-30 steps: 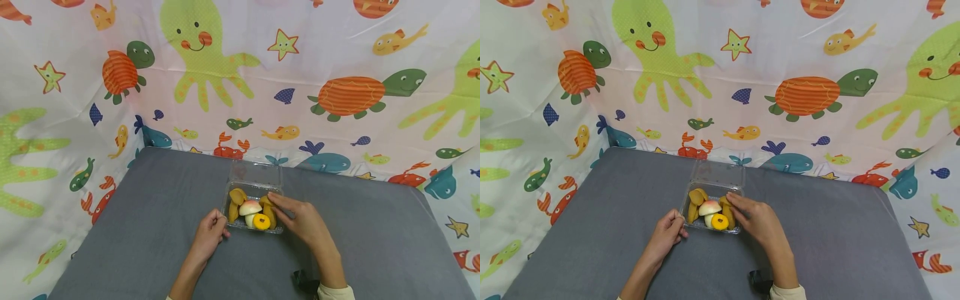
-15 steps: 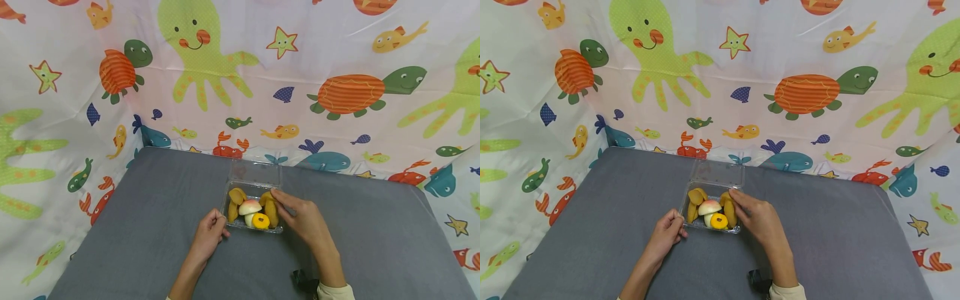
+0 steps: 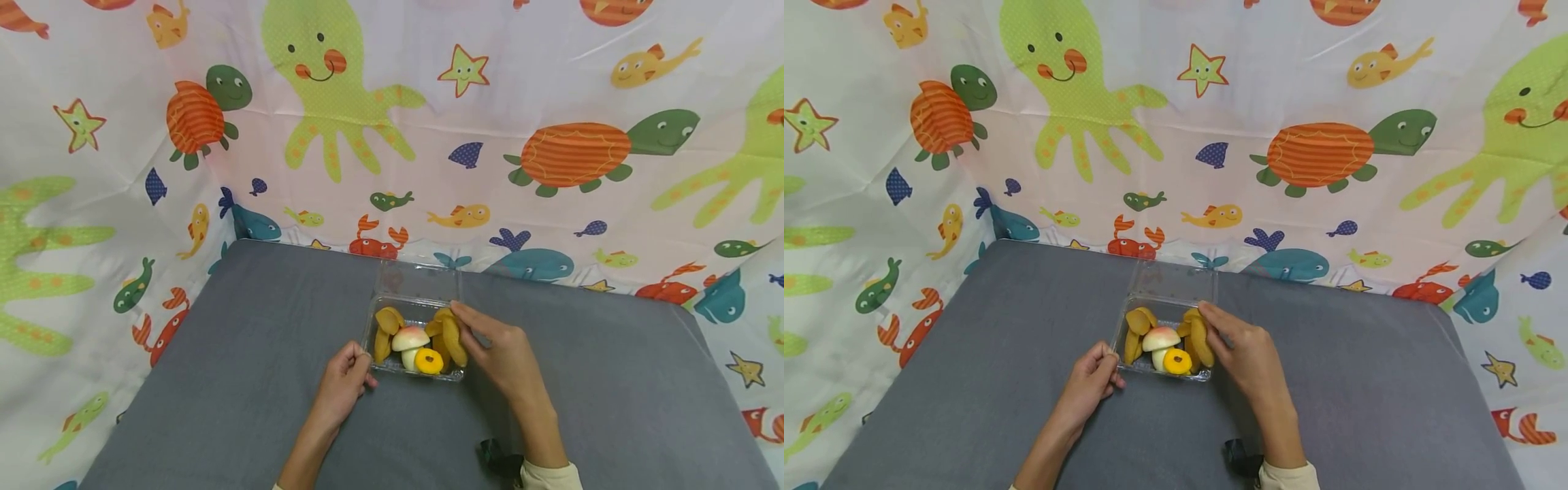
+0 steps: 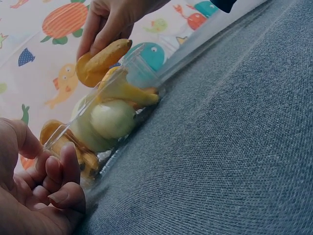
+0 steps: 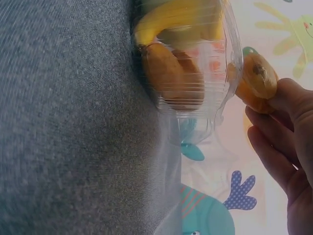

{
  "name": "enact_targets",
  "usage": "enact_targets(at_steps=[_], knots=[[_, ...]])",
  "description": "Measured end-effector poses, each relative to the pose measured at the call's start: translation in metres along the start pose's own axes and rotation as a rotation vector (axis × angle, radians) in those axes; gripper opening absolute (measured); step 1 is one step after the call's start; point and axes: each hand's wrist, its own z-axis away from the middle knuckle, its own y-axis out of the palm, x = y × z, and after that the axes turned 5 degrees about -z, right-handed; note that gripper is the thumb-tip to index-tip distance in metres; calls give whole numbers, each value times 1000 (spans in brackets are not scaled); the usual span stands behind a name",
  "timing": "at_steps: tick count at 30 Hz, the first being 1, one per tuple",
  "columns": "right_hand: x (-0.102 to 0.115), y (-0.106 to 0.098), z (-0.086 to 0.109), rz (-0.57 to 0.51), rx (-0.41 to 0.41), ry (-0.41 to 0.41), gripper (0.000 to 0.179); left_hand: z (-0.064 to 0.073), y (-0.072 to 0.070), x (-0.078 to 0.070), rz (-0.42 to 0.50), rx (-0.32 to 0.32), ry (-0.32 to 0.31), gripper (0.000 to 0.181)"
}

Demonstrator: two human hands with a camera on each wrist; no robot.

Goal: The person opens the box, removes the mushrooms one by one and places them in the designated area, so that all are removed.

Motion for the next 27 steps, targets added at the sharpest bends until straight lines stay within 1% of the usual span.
enact_targets(at_steps=[9, 17, 23, 27], knots=[[-3, -3, -2, -24, -46, 2, 53, 1, 1, -1, 0, -3, -4, 20], [-7, -10, -4, -2, -82, 79, 45, 0, 2, -1, 0, -4, -8, 21], [-14, -15, -5, 18, -133, 135, 39, 1, 2, -2, -3, 0, -8, 22], [-19, -17, -3, 32, -129, 191, 37, 1, 2, -1, -8, 2, -11, 22]])
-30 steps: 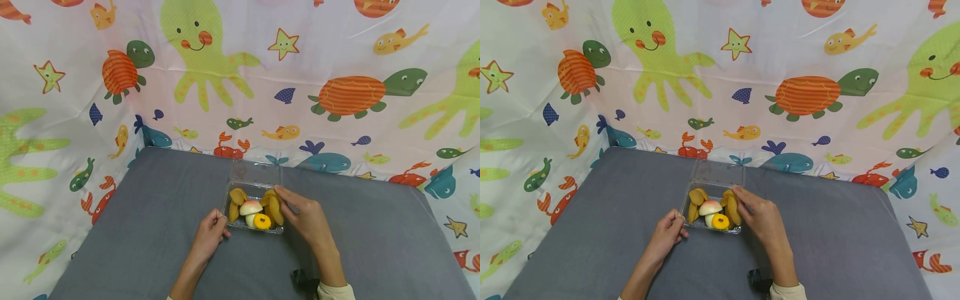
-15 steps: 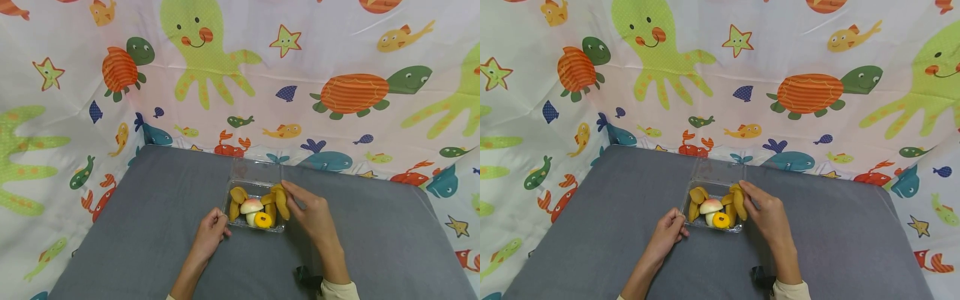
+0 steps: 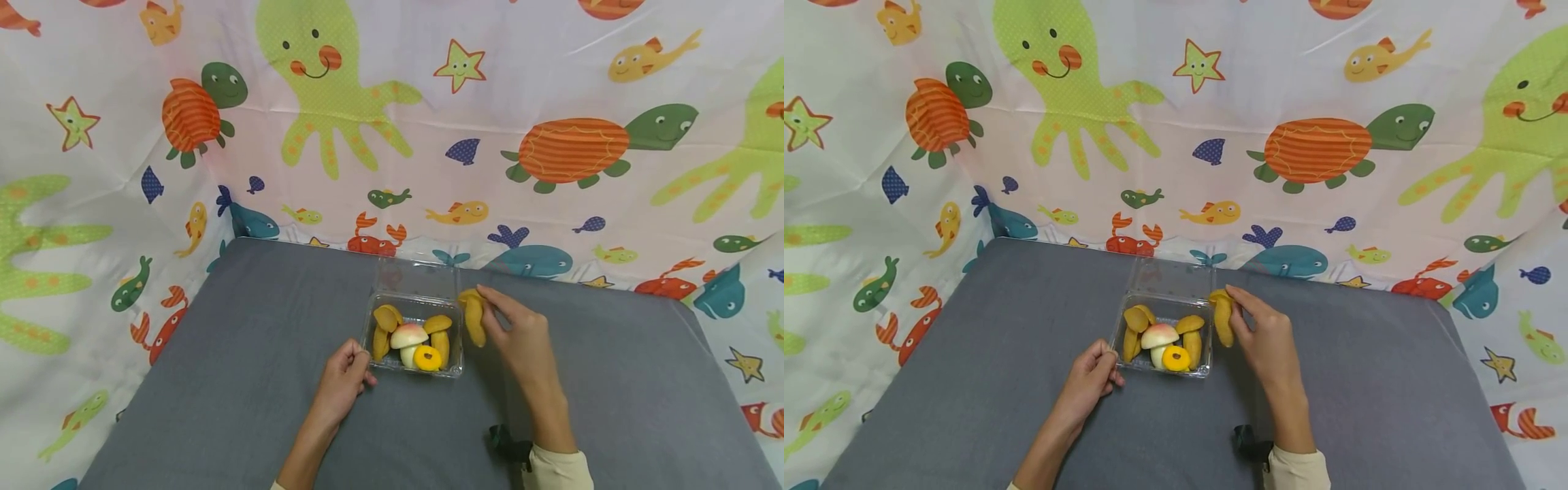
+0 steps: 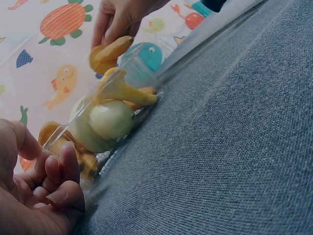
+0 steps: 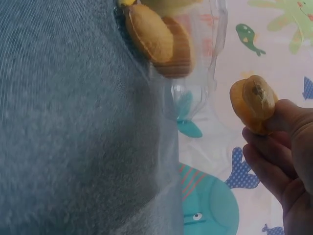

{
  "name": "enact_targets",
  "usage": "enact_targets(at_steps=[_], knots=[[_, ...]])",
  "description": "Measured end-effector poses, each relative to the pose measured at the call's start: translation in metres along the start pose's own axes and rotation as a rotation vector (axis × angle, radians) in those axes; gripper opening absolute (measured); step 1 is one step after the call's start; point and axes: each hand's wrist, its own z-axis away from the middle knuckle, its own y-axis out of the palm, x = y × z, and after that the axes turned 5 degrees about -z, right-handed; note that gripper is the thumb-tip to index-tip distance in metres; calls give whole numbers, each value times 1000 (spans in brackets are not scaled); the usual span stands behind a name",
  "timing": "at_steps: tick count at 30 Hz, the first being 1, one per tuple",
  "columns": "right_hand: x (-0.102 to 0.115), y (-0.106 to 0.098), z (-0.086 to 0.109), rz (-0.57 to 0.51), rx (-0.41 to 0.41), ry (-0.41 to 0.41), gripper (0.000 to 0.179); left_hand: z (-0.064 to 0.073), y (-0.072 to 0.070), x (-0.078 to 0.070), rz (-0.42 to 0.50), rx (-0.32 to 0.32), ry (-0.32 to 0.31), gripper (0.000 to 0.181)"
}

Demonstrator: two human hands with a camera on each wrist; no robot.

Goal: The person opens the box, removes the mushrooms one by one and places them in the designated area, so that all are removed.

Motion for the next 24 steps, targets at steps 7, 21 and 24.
enact_targets(at_steps=[7, 21, 24], knots=[[-9, 0, 1, 13, 27, 108, 34, 0, 0, -1, -12, -4, -12, 21], [-25, 2, 2, -36, 11, 245, 32, -1, 0, 1, 1, -5, -10, 22], [-28, 3, 1, -24, 1, 267, 31, -1, 0, 1, 3, -4, -8, 21]])
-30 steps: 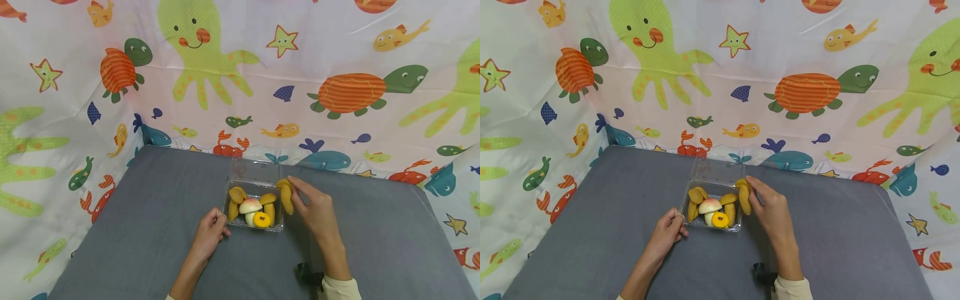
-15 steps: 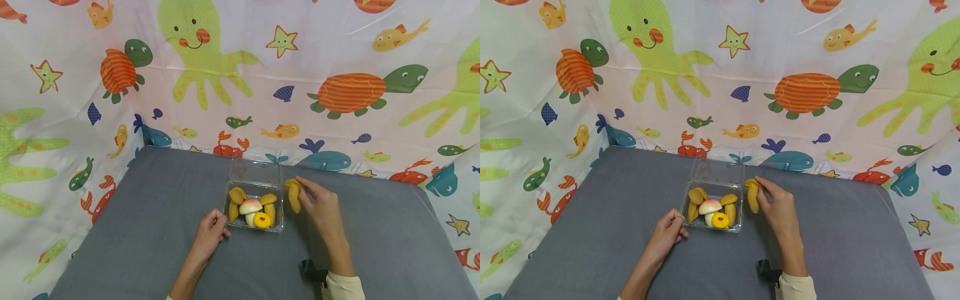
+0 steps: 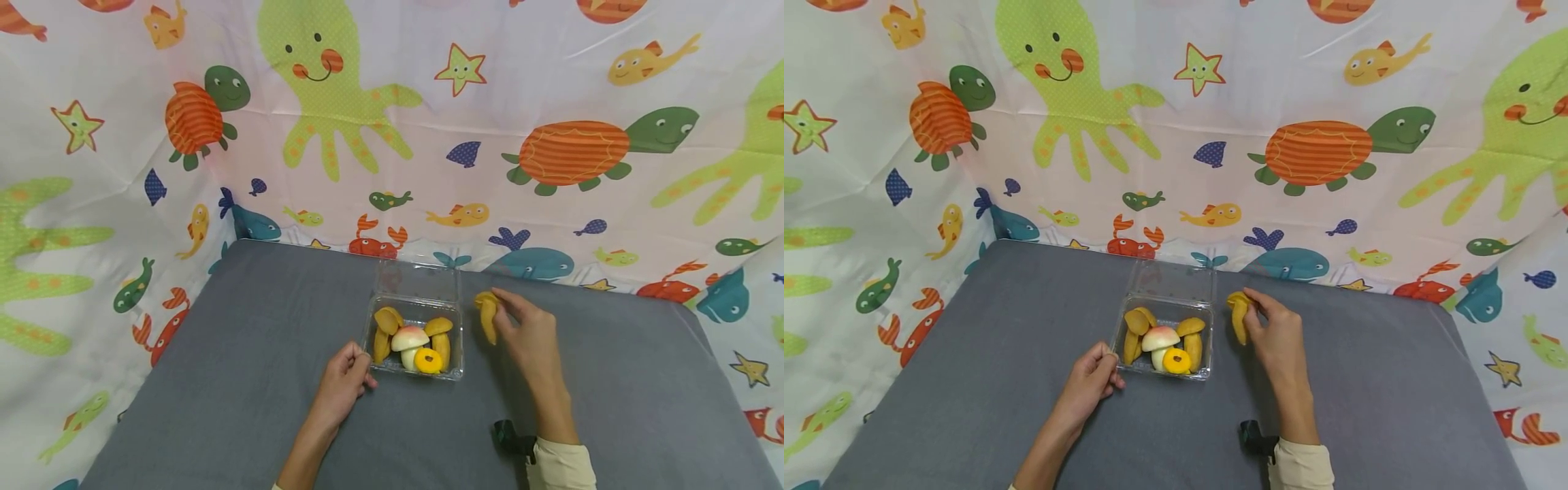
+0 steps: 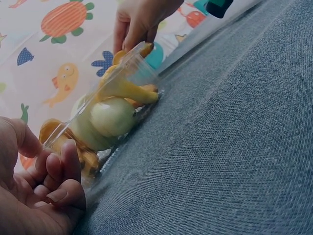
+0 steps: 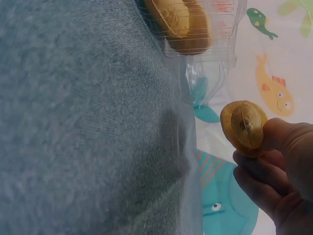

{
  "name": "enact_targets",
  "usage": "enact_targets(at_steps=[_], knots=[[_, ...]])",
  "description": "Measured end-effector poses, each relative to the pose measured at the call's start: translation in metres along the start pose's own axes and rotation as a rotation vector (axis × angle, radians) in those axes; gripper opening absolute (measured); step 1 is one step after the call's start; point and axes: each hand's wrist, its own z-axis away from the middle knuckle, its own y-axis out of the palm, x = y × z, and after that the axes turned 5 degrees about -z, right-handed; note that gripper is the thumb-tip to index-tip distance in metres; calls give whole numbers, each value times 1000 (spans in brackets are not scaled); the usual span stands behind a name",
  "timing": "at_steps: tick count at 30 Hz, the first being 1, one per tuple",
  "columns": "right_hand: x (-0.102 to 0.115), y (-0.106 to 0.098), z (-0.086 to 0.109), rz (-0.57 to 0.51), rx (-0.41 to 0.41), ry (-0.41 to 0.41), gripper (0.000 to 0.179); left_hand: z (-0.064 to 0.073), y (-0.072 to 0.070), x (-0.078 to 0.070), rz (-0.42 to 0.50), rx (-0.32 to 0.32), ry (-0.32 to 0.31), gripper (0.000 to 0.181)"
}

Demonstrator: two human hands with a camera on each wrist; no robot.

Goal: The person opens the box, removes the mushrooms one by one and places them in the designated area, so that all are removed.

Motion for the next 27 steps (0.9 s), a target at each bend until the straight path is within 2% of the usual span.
enact_targets(at_steps=[11, 27], knots=[[1, 3, -9, 36, 10, 72, 32, 1, 0, -2, 5, 9, -2, 22], [-5, 14, -15, 64, 49, 73, 29, 0, -1, 0, 18, 15, -2, 22]])
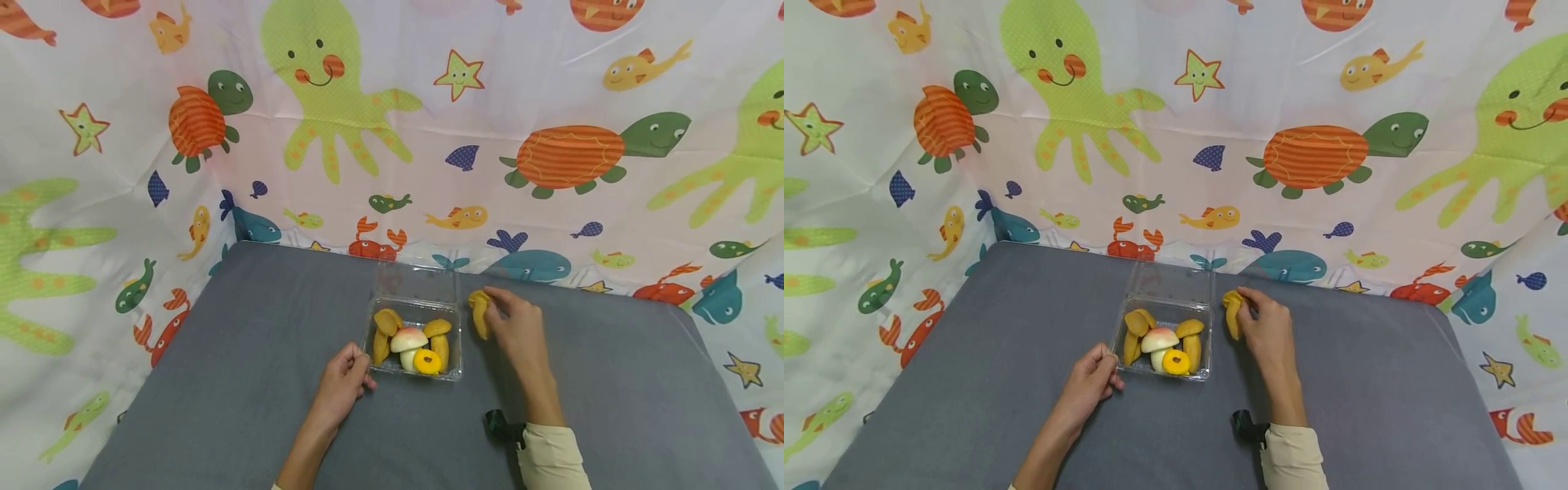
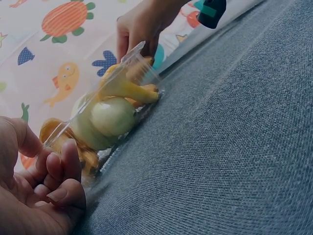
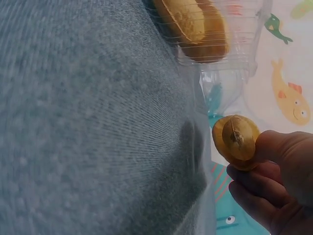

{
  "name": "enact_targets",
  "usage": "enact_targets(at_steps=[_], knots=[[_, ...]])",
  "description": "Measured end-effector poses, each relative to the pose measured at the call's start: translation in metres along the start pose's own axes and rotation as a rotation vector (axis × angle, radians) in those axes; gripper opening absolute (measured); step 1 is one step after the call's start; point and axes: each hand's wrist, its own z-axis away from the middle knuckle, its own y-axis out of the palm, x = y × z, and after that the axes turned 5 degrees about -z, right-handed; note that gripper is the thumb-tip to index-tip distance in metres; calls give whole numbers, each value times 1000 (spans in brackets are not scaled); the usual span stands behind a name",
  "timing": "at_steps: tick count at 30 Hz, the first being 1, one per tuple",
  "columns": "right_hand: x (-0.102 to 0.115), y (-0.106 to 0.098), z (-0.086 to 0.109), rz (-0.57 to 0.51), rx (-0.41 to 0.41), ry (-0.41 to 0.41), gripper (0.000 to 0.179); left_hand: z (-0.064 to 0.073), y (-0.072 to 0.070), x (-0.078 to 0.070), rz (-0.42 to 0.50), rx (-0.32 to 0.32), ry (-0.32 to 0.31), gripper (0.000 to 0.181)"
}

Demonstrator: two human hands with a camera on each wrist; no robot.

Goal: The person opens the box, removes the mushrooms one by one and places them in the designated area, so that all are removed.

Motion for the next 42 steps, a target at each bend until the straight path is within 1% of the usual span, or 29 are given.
enact_targets(at_steps=[6, 17, 24, 32, 34, 40, 42], knots=[[1, 5, -1, 37, 11, 7, 30, 0, 1, 1, 10, 4, 14, 22], [4, 12, 1, 94, 80, 95, 31, 1, 0, 2, 0, -3, 18, 22], [1, 11, 2, 98, 47, 67, 31, 1, -1, 3, -12, 1, 15, 23], [-1, 12, 4, 94, 27, 44, 31, 1, -1, 2, -29, 6, 19, 24], [-2, 12, 4, 91, 18, 38, 31, 1, -1, 3, -29, 6, 27, 24], [-2, 11, 7, 82, 12, 27, 29, 0, -1, 4, -24, 10, 23, 23], [-2, 10, 7, 70, 6, 9, 29, 0, -1, 3, -21, 12, 19, 23]])
